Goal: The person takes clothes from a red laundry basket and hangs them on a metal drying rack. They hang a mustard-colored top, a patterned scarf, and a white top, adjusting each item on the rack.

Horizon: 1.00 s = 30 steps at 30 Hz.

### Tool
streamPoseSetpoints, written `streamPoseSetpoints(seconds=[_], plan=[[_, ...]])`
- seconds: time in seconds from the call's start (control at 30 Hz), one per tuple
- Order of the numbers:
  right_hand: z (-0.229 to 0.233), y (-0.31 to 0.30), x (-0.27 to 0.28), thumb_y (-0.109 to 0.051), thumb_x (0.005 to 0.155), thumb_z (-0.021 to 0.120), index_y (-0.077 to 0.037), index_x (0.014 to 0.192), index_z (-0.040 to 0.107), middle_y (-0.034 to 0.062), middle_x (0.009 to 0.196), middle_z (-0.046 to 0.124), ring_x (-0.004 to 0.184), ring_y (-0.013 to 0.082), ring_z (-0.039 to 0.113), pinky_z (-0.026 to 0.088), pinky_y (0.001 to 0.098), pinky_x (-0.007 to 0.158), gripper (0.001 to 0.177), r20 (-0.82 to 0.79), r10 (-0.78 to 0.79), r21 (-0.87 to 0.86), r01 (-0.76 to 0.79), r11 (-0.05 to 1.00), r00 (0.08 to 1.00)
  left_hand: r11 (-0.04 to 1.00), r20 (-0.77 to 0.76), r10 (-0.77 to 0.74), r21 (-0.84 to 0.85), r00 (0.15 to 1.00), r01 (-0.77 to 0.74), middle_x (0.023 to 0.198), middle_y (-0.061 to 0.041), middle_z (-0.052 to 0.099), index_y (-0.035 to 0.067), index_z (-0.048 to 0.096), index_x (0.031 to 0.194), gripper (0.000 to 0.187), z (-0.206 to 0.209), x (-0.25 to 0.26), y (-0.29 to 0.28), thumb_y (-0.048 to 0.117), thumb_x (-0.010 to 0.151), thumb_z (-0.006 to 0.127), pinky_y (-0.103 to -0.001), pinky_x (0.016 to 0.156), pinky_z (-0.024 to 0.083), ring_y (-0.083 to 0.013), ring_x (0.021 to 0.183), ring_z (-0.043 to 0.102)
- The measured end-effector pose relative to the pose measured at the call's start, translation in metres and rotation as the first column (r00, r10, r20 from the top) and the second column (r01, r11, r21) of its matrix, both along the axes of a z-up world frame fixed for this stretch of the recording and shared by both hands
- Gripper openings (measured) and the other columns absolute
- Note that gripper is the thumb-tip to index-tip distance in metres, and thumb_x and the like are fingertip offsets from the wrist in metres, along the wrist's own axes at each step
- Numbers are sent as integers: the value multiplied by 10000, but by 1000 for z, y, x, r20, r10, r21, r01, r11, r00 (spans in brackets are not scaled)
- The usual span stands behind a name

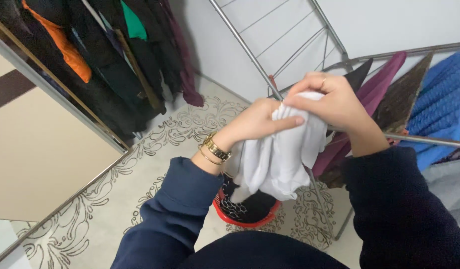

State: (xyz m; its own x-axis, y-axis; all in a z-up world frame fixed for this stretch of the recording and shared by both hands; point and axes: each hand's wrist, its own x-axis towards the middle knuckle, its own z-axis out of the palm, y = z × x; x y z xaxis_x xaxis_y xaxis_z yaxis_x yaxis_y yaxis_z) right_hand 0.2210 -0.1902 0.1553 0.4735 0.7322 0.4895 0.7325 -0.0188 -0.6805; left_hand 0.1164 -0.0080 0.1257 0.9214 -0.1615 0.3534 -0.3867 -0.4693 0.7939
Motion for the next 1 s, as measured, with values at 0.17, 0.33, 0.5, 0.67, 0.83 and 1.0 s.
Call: streamPoseSetpoints(seconds=[0.17,0.33,0.5,0.67,0.83,1.0], plan=[[-62,-6,30,-228,1067,600,-46,1328,642,38,1118,591,892,51,609,541,189,747,322,-272,-27,257,99,961,962,912,-165,31,-400,986,-95,653,74,648,183,665,740,308,8,-6,-11,445,863,771,-224,589,501,-70,649,620],[-82,-4,-24,-664,1037,335,-208,1219,708,66,1195,721,1107,189,652,479,293,1045,617,-887,-174,20,412,911,427,646,-215,-90,-756,972,-108,785,-56,773,141,752,906,286,9,7,-12,423,881,795,-318,610,631,-154,727,771],[-182,-43,17,-722,974,373,-95,1491,346,159,1498,409,1373,335,410,324,481,1165,813,-804,584,592,58,804,117,375,-129,-117,-924,985,-76,1118,-152,763,56,708,1182,434,15,7,-5,416,946,760,-469,913,613,-262,1033,755],[-245,-61,-9,-537,946,475,-13,1583,291,179,1607,369,1447,360,395,331,542,1188,845,-760,636,644,26,765,136,333,-83,-135,-942,987,-34,1283,-224,692,-77,616,1318,604,38,0,14,382,927,627,-417,1094,532,-305,1192,679],[-243,-62,6,-187,977,667,-37,1211,712,117,1257,724,1085,261,683,576,453,970,282,-868,194,349,285,893,457,357,-118,184,-917,976,-179,1422,-208,612,-91,535,1406,756,41,1,41,404,846,646,-368,1194,421,-259,1329,594],[-167,-53,-12,-261,1008,617,-18,1277,667,134,1343,677,1217,259,652,571,405,1020,366,-772,123,372,287,883,623,470,-129,416,-817,900,-335,1654,-152,310,-3,310,1553,932,36,-18,61,545,855,594,-375,1255,240,-245,1534,303]])
